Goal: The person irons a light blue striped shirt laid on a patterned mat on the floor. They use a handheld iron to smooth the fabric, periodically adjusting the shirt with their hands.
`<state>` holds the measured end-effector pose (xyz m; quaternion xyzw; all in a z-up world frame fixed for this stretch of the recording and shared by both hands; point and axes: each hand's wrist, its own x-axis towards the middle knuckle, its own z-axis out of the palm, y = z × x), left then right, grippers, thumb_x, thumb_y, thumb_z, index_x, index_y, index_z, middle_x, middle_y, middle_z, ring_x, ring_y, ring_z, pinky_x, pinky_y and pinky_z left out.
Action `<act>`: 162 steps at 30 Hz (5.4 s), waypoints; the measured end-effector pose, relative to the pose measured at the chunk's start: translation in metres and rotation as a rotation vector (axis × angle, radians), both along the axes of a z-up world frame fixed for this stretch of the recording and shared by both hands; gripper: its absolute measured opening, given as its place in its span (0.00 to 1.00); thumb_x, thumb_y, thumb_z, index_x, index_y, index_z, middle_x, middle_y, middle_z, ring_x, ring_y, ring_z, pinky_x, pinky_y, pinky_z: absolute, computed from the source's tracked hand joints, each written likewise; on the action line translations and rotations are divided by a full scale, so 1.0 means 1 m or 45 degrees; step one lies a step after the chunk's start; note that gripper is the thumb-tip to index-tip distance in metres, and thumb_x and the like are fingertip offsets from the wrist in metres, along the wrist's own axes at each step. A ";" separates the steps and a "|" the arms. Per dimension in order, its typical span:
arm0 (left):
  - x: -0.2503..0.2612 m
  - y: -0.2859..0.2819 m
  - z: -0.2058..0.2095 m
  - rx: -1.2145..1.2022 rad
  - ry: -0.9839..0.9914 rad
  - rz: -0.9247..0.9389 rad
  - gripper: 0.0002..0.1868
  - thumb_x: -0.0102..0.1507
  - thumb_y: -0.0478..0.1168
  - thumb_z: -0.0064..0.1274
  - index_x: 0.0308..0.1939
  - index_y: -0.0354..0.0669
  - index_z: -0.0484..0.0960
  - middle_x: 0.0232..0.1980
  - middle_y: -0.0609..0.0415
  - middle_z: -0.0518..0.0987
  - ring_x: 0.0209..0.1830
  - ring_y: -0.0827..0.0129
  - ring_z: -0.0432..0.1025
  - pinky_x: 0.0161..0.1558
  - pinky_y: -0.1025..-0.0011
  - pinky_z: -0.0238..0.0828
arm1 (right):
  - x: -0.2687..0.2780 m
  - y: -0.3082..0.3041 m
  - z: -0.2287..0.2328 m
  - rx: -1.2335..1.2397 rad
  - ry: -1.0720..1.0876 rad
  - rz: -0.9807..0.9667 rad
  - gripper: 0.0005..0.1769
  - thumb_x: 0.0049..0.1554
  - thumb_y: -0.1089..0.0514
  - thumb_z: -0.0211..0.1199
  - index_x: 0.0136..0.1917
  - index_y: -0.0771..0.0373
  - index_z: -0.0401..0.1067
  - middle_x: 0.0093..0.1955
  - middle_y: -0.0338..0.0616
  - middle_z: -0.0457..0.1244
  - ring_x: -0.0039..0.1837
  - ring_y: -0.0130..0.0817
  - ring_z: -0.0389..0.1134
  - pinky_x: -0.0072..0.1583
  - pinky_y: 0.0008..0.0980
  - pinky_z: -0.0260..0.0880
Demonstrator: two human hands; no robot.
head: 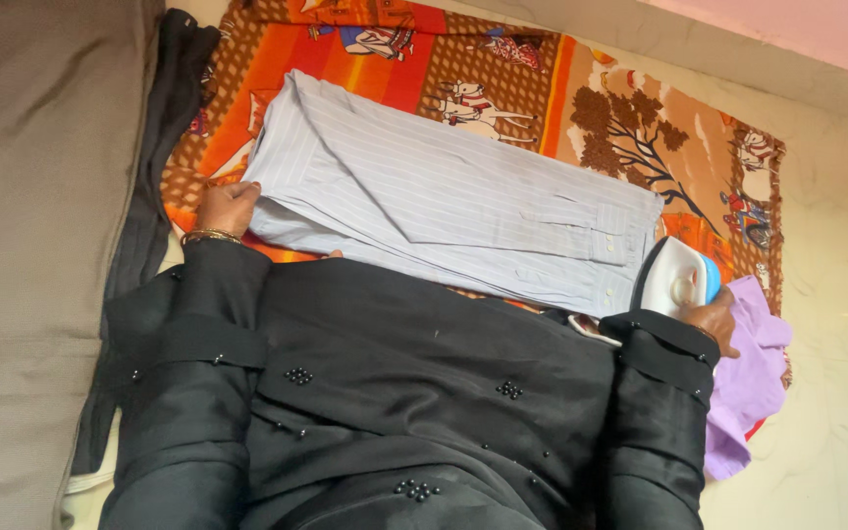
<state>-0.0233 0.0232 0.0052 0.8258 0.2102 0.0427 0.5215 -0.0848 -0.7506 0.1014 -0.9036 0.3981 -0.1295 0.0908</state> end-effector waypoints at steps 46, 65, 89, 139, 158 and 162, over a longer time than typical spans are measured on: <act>-0.002 -0.002 0.013 0.123 -0.014 -0.066 0.24 0.65 0.53 0.56 0.53 0.35 0.85 0.47 0.41 0.84 0.50 0.56 0.79 0.52 0.66 0.69 | 0.060 0.022 -0.073 0.332 0.751 0.150 0.40 0.50 0.37 0.73 0.65 0.66 0.71 0.65 0.61 0.64 0.67 0.56 0.66 0.66 0.49 0.65; -0.003 -0.002 0.012 0.184 0.019 -0.054 0.25 0.64 0.54 0.56 0.53 0.37 0.85 0.49 0.38 0.84 0.52 0.51 0.78 0.54 0.64 0.70 | 0.070 0.019 -0.069 0.207 0.509 0.127 0.47 0.46 0.35 0.77 0.66 0.69 0.69 0.67 0.63 0.64 0.69 0.57 0.66 0.66 0.51 0.67; -0.002 -0.007 0.024 0.202 0.087 -0.104 0.29 0.64 0.55 0.54 0.58 0.34 0.82 0.56 0.34 0.81 0.58 0.49 0.76 0.59 0.63 0.68 | 0.092 0.002 -0.068 0.372 0.767 0.269 0.45 0.46 0.34 0.74 0.66 0.66 0.74 0.65 0.61 0.66 0.68 0.54 0.68 0.66 0.47 0.66; -0.003 -0.009 0.032 0.254 0.163 -0.121 0.27 0.64 0.57 0.54 0.58 0.41 0.84 0.52 0.38 0.83 0.55 0.49 0.77 0.56 0.61 0.69 | 0.079 0.258 -0.012 -0.186 0.229 1.467 0.31 0.51 0.54 0.67 0.68 0.47 0.68 0.53 0.47 0.66 0.52 0.50 0.72 0.46 0.50 0.73; -0.001 -0.010 0.033 0.304 0.209 -0.127 0.26 0.64 0.56 0.53 0.57 0.42 0.84 0.50 0.36 0.83 0.53 0.48 0.77 0.55 0.60 0.70 | 0.135 0.101 -0.059 0.283 -0.353 0.746 0.12 0.61 0.53 0.67 0.50 0.65 0.81 0.44 0.55 0.71 0.47 0.46 0.74 0.51 0.41 0.73; -0.001 -0.007 0.029 0.270 0.119 -0.171 0.26 0.64 0.54 0.53 0.57 0.39 0.83 0.52 0.37 0.83 0.55 0.50 0.78 0.55 0.61 0.71 | 0.162 0.091 -0.087 0.525 -0.407 0.658 0.17 0.63 0.50 0.65 0.54 0.67 0.78 0.45 0.53 0.72 0.47 0.46 0.75 0.51 0.41 0.73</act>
